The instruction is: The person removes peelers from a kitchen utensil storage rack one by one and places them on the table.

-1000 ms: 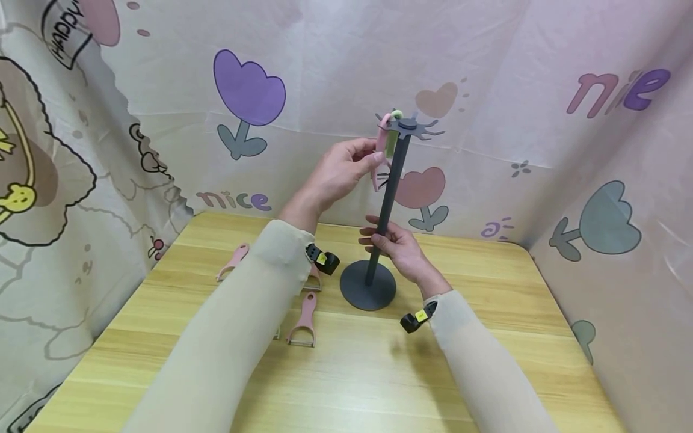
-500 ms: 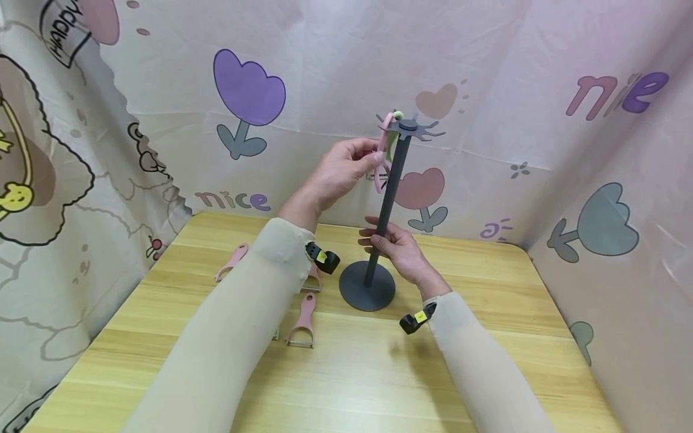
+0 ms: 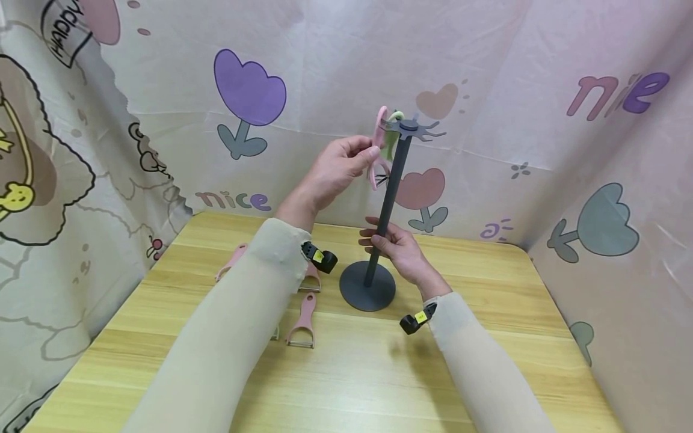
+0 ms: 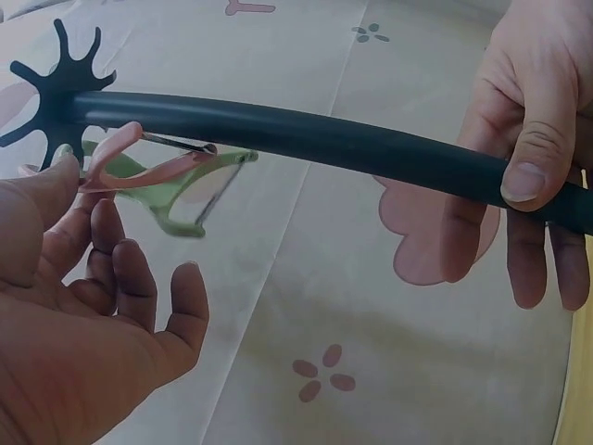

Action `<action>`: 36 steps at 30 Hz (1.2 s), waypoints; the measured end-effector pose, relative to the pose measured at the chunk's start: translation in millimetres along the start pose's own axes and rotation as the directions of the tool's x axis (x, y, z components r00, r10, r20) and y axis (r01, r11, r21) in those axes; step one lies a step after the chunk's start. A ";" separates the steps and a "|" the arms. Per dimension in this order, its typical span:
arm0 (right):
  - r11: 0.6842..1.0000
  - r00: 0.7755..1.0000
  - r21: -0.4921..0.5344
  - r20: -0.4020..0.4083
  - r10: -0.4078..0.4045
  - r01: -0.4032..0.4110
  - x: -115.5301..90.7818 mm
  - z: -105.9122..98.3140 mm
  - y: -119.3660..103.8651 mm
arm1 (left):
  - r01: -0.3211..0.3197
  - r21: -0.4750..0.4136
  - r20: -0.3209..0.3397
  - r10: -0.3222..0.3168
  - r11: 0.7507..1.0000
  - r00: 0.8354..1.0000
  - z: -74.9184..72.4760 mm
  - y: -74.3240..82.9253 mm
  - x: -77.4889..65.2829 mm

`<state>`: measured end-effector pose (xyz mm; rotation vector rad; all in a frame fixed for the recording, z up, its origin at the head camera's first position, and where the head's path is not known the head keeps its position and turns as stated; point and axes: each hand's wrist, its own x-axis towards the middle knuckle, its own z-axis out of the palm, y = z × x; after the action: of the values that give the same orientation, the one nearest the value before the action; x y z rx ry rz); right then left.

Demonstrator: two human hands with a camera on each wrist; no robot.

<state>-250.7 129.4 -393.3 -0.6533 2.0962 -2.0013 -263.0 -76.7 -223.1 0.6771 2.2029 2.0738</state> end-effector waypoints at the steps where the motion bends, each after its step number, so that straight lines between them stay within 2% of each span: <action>1: 1.000 1.000 0.002 -0.001 0.001 -0.001 0.0 0.1 -0.1 | 0.001 -0.004 -0.003 -0.001 1.000 1.000 -0.5 0.0 0.0; 11: 1.000 1.000 0.011 -0.004 -0.004 0.004 -0.4 1.0 0.2 | 0.012 -0.024 -0.036 -0.013 1.000 0.999 -5.4 2.0 -3.3; 22: 1.000 1.000 0.009 -0.006 -0.007 0.007 -0.6 1.7 -0.2 | -0.010 -0.094 -0.083 0.002 0.996 0.997 -15.1 4.1 -11.0; 36: 1.000 1.000 -0.003 -0.006 -0.004 0.004 -0.7 0.4 0.5 | -0.002 -0.064 -0.095 -0.004 0.998 0.995 -24.5 2.3 -26.5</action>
<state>-249.9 129.4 -393.9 -0.6530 2.1034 -2.0045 -246.3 -108.6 -225.4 0.5836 2.1723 2.2100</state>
